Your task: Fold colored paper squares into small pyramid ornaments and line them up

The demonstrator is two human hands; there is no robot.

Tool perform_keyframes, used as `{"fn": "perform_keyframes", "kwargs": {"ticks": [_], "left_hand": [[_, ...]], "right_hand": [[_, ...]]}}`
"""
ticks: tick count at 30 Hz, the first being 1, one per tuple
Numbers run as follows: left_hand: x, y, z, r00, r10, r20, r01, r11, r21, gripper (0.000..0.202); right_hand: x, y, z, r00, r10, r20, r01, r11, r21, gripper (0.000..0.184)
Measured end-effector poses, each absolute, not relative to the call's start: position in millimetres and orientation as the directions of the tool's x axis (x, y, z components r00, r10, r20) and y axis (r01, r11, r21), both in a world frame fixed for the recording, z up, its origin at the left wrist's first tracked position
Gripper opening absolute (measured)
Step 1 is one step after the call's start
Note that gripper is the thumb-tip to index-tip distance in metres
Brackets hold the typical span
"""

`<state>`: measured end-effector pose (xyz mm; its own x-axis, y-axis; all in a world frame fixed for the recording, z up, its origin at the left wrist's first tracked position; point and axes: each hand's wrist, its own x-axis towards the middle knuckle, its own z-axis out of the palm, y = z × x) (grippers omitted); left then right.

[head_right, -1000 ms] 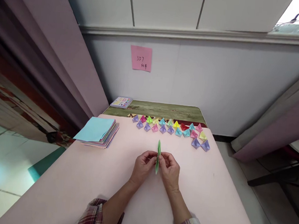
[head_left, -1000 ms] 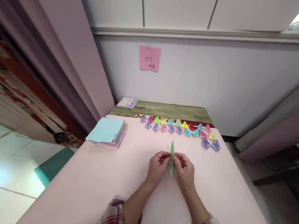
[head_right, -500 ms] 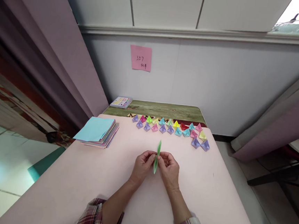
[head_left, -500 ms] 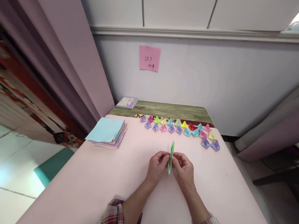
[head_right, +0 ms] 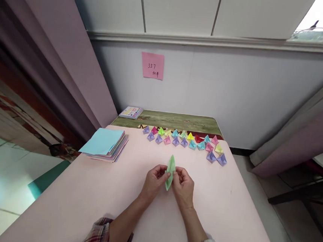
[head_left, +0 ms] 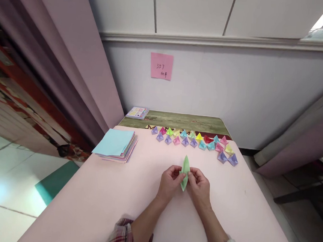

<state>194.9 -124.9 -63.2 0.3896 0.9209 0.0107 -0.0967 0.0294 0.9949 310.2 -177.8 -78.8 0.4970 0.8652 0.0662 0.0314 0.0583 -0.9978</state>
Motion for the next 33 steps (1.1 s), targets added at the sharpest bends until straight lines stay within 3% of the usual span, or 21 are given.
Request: {"fn": "perform_keyframes", "kwargs": {"ticks": [6,11,14,19,28,33], "left_hand": [[193.2,-132.8,-58.2,0.404,0.903,0.143,0.053,-0.179,0.982,0.02],[194.8,-138.9,-64.1,0.408,0.844,0.349,0.29,-0.482,0.827,0.029],[196.8,-139.9,-69.8,0.425,0.817,0.39,0.359,-0.547,0.756,0.035],[198.4,-134.7,-74.4,0.361,0.872,0.33,0.416,-0.467,0.78,0.029],[195.4,-128.7,-78.0,0.319,0.907,0.275,0.45,-0.4,0.798,0.042],[190.4,-126.9,-72.1,0.363,0.898,0.25,0.503,-0.415,0.758,0.04]], "right_hand": [[307.4,-184.8,-70.5,0.532,0.804,0.265,0.467,-0.017,-0.884,0.023],[306.5,-185.4,-74.2,0.461,0.778,0.426,0.716,-0.043,-0.696,0.022],[307.5,-184.7,-77.6,0.437,0.777,0.454,0.774,-0.067,-0.63,0.021],[308.2,-183.7,-80.0,0.418,0.778,0.469,0.829,-0.116,-0.547,0.021],[312.6,-183.9,-82.4,0.468,0.756,0.457,0.835,-0.209,-0.51,0.016],[314.1,-184.4,-84.1,0.402,0.761,0.508,0.875,-0.157,-0.457,0.026]]}}
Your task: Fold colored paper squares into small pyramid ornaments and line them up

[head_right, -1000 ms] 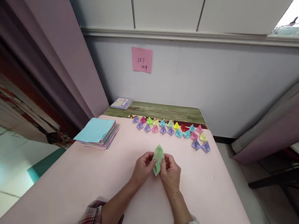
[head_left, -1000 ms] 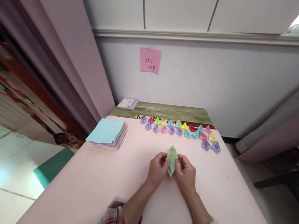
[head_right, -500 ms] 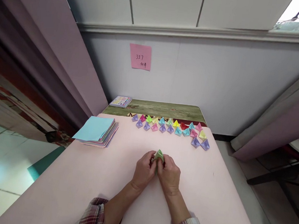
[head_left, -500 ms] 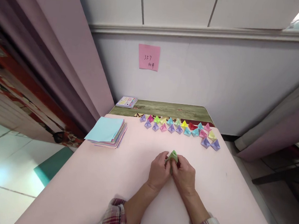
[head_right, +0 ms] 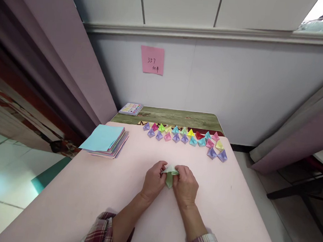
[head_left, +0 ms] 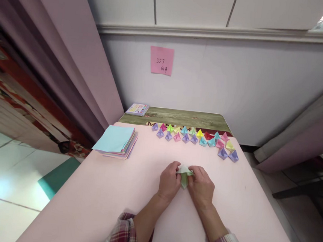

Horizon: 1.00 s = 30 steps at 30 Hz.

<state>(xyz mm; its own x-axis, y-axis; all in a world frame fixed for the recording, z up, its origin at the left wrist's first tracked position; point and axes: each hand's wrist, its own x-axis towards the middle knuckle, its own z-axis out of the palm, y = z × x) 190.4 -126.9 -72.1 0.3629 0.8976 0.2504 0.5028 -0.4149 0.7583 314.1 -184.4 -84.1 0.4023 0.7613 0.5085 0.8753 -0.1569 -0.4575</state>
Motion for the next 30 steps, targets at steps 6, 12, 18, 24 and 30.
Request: {"fn": "perform_keyframes", "kwargs": {"ticks": [6,12,18,24,30], "left_hand": [[181.4,-119.1,-63.5,0.434,0.872,0.225,0.563,-0.457,0.689,0.035],[172.9,-110.6,-59.8,0.578,0.78,0.241,0.466,-0.557,0.688,0.042],[163.8,-101.5,-57.6,0.697,0.691,0.19,0.377,-0.579,0.723,0.028],[155.2,-92.9,-57.9,0.731,0.672,0.118,0.31,-0.482,0.819,0.016],[154.5,-92.3,-55.8,0.72,0.688,0.091,0.293,-0.421,0.858,0.015]], "right_hand": [[321.6,-187.0,-82.5,0.276,0.804,0.527,0.913,-0.049,-0.405,0.037],[332.3,-189.0,-77.4,0.16,0.853,0.496,0.915,0.06,-0.399,0.037],[344.2,-193.3,-75.2,-0.011,0.906,0.424,0.896,0.197,-0.399,0.028],[356.2,-196.9,-71.5,-0.027,0.915,0.401,0.861,0.225,-0.456,0.017],[361.8,-198.0,-68.3,0.056,0.962,0.266,0.838,0.099,-0.537,0.008]]}}
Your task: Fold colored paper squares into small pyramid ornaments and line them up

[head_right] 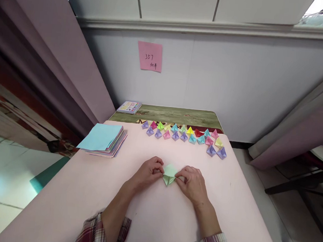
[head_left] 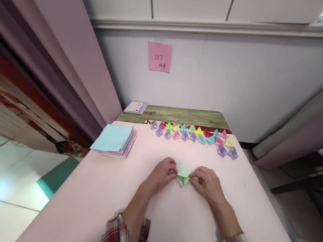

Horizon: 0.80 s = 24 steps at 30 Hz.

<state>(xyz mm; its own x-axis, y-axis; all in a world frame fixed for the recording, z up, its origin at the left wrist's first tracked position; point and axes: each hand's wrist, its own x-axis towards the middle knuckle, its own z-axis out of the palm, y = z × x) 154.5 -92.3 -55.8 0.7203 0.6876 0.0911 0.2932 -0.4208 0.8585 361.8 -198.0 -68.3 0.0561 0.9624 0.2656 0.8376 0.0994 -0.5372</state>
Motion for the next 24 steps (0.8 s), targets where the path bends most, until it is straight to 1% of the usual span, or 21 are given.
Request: {"fn": "perform_keyframes", "kwargs": {"ticks": [3,7,11,18,24], "left_hand": [[154.6,-92.7,-54.6,0.706,0.703,0.078,0.318,-0.413,0.853,0.013],[154.0,-92.0,-53.2,0.706,0.705,0.067,0.331,-0.412,0.849,0.01],[156.0,-92.1,-53.2,0.68,0.728,0.088,0.339,-0.418,0.843,0.009],[164.2,-95.9,-63.2,0.597,0.789,0.147,0.371,-0.434,0.821,0.009],[165.4,-100.0,-73.0,0.538,0.818,0.205,0.392,-0.458,0.798,0.007]], "right_hand": [[361.2,-198.2,-65.7,0.09,0.973,0.211,0.825,0.046,-0.563,0.009],[359.1,-197.9,-62.5,0.122,0.974,0.193,0.81,0.014,-0.586,0.012],[355.7,-195.9,-64.1,0.167,0.962,0.216,0.812,-0.009,-0.584,0.02],[348.3,-190.4,-69.9,0.288,0.921,0.264,0.81,-0.087,-0.579,0.029],[339.5,-188.4,-72.2,0.353,0.893,0.278,0.833,-0.165,-0.528,0.033]]}}
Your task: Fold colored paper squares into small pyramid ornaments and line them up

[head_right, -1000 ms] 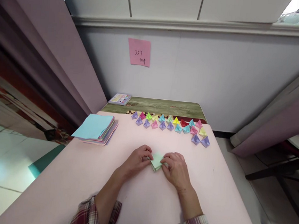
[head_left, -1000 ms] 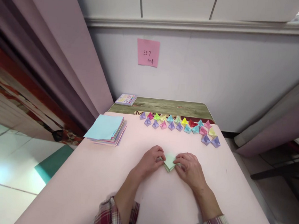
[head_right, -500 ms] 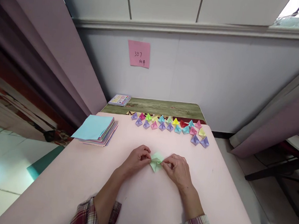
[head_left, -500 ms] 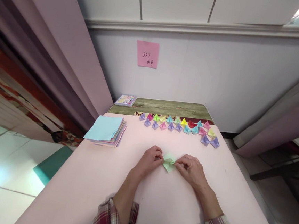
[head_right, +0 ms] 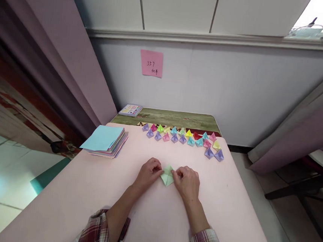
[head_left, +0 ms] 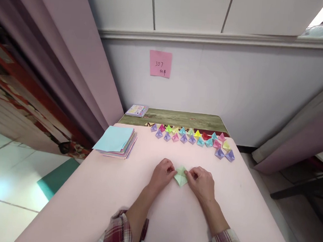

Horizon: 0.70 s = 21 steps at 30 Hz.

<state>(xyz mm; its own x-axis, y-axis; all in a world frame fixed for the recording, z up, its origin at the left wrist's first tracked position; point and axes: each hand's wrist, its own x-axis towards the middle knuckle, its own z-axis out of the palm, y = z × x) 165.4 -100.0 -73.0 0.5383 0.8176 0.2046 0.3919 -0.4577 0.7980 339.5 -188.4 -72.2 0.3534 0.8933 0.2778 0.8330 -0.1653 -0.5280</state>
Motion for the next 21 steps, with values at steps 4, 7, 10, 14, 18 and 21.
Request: {"fn": "perform_keyframes", "kwargs": {"ticks": [4,7,10,14,18,21], "left_hand": [[163.9,-101.0,-76.1,0.549,0.803,0.232,0.39,-0.492,0.778,0.005],[162.9,-102.3,-77.7,0.542,0.8,0.258,0.412,-0.52,0.748,0.018],[162.5,-106.0,-77.4,0.551,0.781,0.295,0.436,-0.571,0.696,0.04],[164.3,-113.3,-73.9,0.622,0.679,0.39,0.444,-0.716,0.538,0.035],[169.1,-119.5,-70.3,0.717,0.566,0.408,0.449,-0.822,0.35,0.025],[172.6,-123.4,-70.5,0.768,0.515,0.381,0.447,-0.857,0.257,0.025]], "right_hand": [[335.3,-187.8,-75.4,0.376,0.879,0.295,0.845,-0.195,-0.497,0.034],[333.9,-187.4,-77.7,0.396,0.865,0.309,0.844,-0.211,-0.492,0.03],[333.2,-187.1,-77.9,0.409,0.858,0.311,0.838,-0.218,-0.499,0.023],[332.8,-187.1,-76.6,0.399,0.863,0.311,0.838,-0.205,-0.505,0.02],[332.9,-187.9,-76.2,0.387,0.867,0.313,0.839,-0.191,-0.509,0.017],[332.9,-188.1,-76.5,0.388,0.864,0.322,0.837,-0.184,-0.515,0.015]]}}
